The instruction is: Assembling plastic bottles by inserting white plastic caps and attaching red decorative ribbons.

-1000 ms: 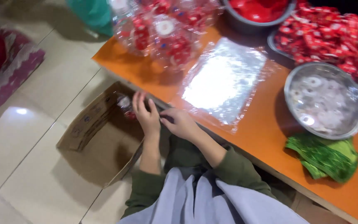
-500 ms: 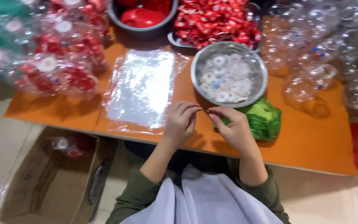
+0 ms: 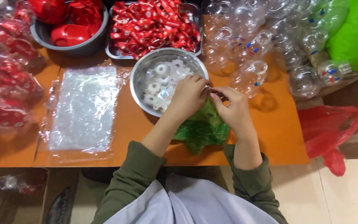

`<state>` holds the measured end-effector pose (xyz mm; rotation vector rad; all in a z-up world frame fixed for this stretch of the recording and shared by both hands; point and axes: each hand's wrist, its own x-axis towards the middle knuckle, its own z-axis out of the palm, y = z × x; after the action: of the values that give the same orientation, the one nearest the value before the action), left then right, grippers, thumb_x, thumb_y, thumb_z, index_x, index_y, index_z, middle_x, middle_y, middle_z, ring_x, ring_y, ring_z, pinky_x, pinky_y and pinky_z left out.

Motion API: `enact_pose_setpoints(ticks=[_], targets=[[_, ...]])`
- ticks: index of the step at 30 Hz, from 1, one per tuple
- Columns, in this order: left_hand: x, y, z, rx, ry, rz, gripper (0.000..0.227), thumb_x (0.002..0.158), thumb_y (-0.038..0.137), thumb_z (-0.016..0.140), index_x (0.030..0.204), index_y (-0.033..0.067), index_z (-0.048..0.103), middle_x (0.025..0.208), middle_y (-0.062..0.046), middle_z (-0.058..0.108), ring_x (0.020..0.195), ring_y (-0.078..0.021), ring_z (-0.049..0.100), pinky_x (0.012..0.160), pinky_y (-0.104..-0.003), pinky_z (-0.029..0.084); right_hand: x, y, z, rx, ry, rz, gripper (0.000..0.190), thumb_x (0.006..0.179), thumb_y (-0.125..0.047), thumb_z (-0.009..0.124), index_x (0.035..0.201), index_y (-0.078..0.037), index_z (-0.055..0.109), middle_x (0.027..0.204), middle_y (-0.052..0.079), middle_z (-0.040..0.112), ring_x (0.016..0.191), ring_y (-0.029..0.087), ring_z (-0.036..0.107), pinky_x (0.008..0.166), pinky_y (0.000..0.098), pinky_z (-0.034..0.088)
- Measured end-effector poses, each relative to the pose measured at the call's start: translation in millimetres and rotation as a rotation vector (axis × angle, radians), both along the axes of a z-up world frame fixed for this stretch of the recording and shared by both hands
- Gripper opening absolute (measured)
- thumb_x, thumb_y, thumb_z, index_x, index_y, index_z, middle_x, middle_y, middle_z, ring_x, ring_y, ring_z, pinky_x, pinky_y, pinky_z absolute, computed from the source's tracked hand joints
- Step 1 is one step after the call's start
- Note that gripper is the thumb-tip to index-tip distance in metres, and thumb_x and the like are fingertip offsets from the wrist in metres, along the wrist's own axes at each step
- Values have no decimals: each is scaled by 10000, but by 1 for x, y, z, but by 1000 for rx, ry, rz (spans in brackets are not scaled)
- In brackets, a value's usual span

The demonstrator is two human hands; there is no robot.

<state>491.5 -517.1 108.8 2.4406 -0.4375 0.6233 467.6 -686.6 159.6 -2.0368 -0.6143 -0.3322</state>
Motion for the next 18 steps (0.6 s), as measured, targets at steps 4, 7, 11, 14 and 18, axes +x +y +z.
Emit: enact_pose_setpoints(ticks=[4, 7, 11, 14, 18], targets=[[35, -30, -22, 28, 84, 23, 141, 915, 276, 671, 1000, 174, 718, 914, -45, 669, 944, -324, 670, 751, -481, 542, 23, -22, -11, 33, -8, -27, 122, 939, -44, 761, 1059, -43, 778, 916, 136, 747, 806, 285, 738, 618, 327, 599], [40, -51, -30, -1, 104, 51, 149, 917, 294, 665, 1008, 191, 722, 903, -35, 672, 907, -321, 687, 720, -483, 547, 23, -32, -8, 19, -25, -44, 113, 954, -20, 728, 1058, -1, 768, 913, 198, 733, 805, 356, 731, 604, 383, 595], [51, -68, -37, -89, 99, 57, 104, 933, 229, 654, 970, 171, 732, 870, -31, 680, 888, -311, 702, 693, -460, 549, 29, -41, -7, 23, -49, -77, 103, 963, -5, 725, 1053, 36, 754, 917, 213, 722, 804, 361, 725, 616, 377, 596], [52, -73, -33, -140, 80, 81, 112, 943, 220, 654, 960, 156, 745, 852, -28, 682, 863, -290, 702, 704, -424, 556, 29, -46, -2, 42, -64, -83, 97, 978, -15, 723, 1055, 36, 752, 926, 199, 721, 811, 347, 726, 631, 369, 598], [56, -73, -18, -157, 8, 111, 112, 932, 233, 671, 927, 145, 740, 813, -33, 673, 820, -292, 695, 686, -421, 555, 36, -49, 11, 28, -137, -78, 78, 994, -22, 712, 1047, 19, 752, 902, 187, 704, 812, 376, 720, 619, 393, 588]])
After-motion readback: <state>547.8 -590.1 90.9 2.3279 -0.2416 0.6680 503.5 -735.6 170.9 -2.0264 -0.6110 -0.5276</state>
